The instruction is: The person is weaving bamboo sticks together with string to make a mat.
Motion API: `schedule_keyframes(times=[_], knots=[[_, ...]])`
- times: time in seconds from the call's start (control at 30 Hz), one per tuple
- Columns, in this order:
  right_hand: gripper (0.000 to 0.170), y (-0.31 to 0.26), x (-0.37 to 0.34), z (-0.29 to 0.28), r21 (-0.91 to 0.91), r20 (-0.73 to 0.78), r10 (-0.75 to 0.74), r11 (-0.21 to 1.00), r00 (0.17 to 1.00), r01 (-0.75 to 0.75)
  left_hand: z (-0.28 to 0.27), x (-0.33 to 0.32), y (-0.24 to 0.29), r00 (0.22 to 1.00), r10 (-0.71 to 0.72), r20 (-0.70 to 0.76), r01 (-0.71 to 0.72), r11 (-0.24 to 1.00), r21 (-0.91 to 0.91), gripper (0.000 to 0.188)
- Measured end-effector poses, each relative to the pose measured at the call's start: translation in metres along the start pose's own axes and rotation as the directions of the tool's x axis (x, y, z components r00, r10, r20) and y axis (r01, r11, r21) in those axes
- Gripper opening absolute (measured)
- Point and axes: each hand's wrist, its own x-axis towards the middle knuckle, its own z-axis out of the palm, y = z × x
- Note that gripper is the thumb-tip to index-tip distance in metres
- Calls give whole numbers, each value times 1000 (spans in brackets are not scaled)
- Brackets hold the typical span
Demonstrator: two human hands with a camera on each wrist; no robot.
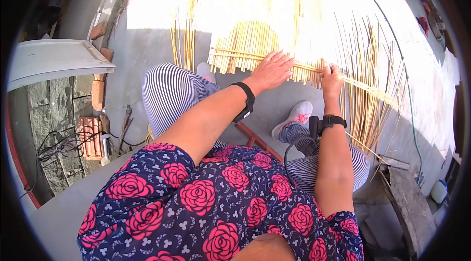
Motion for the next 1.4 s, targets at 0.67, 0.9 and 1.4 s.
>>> schedule_keyframes(times=[0.67, 0.9, 1.4], knots=[[18, -171, -169, -240, 327, 221, -27, 944, 975, -48, 17, 6, -7, 988, -86, -130, 66, 987, -149, 33], [15, -137, -239, -268, 160, 379, 159, 959, 912, -234, 24, 8, -9, 981, -85, -172, 62, 988, -138, 34], [24, -63, -268, -250, -139, 200, 82, 989, 976, -55, 31, 8, -14, 980, -32, -198, 12, 995, -101, 35]])
